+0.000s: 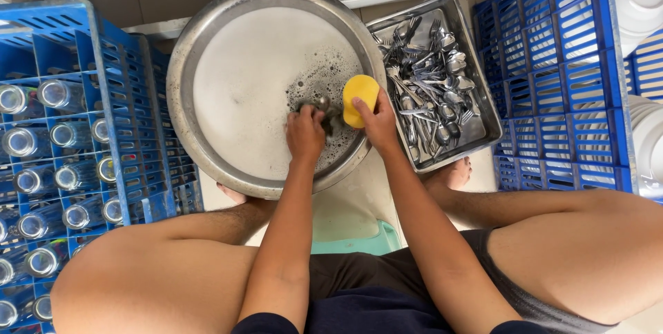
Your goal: The person scrubs spoons and forks with a yellow sponge in a soapy metal basin, then places the cleaned items into a metal tray. The person also wipes the countertop with a dark cloth.
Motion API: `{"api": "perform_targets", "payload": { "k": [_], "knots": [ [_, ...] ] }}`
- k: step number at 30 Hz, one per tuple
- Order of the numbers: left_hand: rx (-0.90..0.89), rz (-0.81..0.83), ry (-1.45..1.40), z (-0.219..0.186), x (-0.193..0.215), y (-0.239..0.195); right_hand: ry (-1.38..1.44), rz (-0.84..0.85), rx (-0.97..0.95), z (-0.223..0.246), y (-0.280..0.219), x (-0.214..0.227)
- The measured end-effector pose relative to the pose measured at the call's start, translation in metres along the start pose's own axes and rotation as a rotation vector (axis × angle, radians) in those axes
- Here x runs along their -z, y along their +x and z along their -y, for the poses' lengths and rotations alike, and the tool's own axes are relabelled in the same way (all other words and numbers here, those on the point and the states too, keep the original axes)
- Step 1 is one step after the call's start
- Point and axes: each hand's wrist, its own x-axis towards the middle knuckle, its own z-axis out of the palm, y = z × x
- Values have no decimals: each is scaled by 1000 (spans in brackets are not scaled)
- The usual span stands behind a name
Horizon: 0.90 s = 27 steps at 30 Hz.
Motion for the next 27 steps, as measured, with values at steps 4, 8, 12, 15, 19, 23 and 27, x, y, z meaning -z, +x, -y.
{"api": "perform_targets", "payload": {
  "k": [4,8,12,15,19,23,27],
  "knots": [
    [35,-114,-550,-18,18,9,-391,84,237,16,-7,-19],
    [68,-135,-645,-13,23,16,-840,183,458,-5,-9,-27],
    [116,-75,-787,-4,18,17,-1265,252,503,-29,-6,-32],
    [200,-18,-826,7,14,13,-1158,330,390,-49,10,-30],
    [256,-26,-748,18,14,10,-361,231,-166,-32,17,-28],
    [270,-31,-684,22,10,9,71,69,-167,2,3,-39],
    [196,34,-637,29,0,9,-259,21,490,2,-4,-47]
  ]
}}
